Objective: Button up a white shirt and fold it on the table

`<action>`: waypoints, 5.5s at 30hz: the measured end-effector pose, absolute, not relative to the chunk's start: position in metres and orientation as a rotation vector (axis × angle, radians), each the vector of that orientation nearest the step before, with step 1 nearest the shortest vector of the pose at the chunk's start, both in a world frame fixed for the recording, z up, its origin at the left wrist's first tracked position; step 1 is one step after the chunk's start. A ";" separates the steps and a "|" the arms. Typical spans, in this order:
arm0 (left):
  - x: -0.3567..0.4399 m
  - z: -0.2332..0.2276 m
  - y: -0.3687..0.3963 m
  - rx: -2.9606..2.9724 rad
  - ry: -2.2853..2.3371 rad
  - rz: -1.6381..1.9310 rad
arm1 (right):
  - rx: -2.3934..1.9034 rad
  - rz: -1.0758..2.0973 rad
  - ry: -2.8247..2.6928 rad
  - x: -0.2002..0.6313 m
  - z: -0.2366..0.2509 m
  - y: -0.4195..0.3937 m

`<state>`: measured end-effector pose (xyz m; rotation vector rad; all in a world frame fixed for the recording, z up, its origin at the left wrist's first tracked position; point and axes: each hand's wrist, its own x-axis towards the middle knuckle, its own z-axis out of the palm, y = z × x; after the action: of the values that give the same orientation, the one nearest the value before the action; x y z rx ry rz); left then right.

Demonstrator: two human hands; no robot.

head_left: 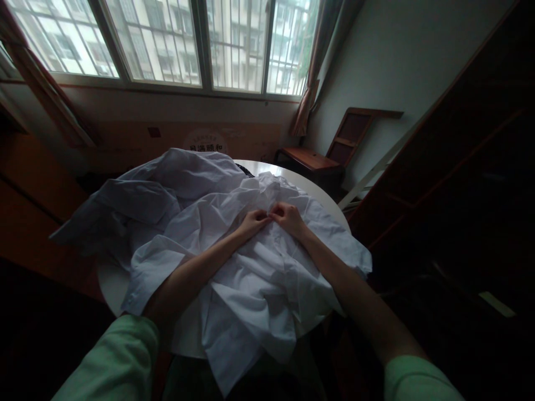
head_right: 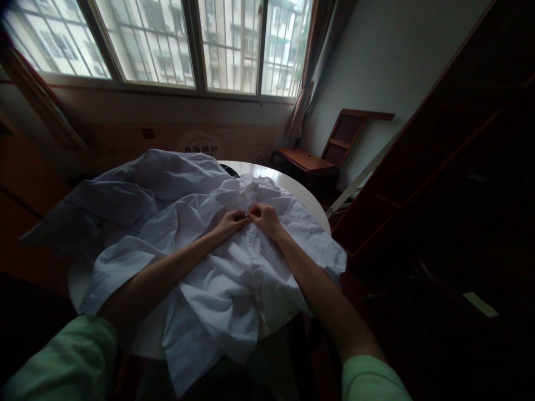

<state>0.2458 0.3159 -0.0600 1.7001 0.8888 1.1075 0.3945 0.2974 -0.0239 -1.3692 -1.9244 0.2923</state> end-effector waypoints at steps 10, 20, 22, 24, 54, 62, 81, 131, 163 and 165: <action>0.248 -0.059 0.315 1.719 0.929 1.173 | -1.396 0.297 -1.910 0.387 -0.023 0.293; 0.249 -0.060 0.313 1.668 0.928 1.202 | -1.381 0.457 -1.845 0.386 -0.024 0.294; 0.250 -0.062 0.314 1.660 0.937 1.200 | -1.324 0.371 -1.903 0.385 -0.028 0.295; 0.250 -0.063 0.314 1.674 0.947 1.205 | -1.251 0.291 -1.967 0.384 -0.031 0.295; 0.239 -0.037 0.323 1.625 1.048 1.414 | -1.692 0.663 -1.524 0.405 -0.027 0.320; 0.230 0.005 0.374 1.185 1.219 1.514 | -1.727 -0.034 -1.532 0.434 0.041 0.319; 0.250 -0.030 0.285 1.948 1.058 1.038 | -1.319 1.186 -1.501 0.403 0.000 0.269; 0.250 -0.040 0.277 2.155 0.915 1.387 | -1.359 1.189 -1.357 0.401 -0.040 0.290; 0.231 0.008 0.274 2.301 1.185 1.018 | -1.361 0.729 -1.669 0.385 0.008 0.269; 0.230 -0.009 0.279 2.234 1.094 1.013 | -1.230 0.921 -1.583 0.385 -0.005 0.271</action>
<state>0.2302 0.2794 -0.0093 2.2338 1.0942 1.0132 0.3848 0.2713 -0.0047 -1.2298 -1.5835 0.9211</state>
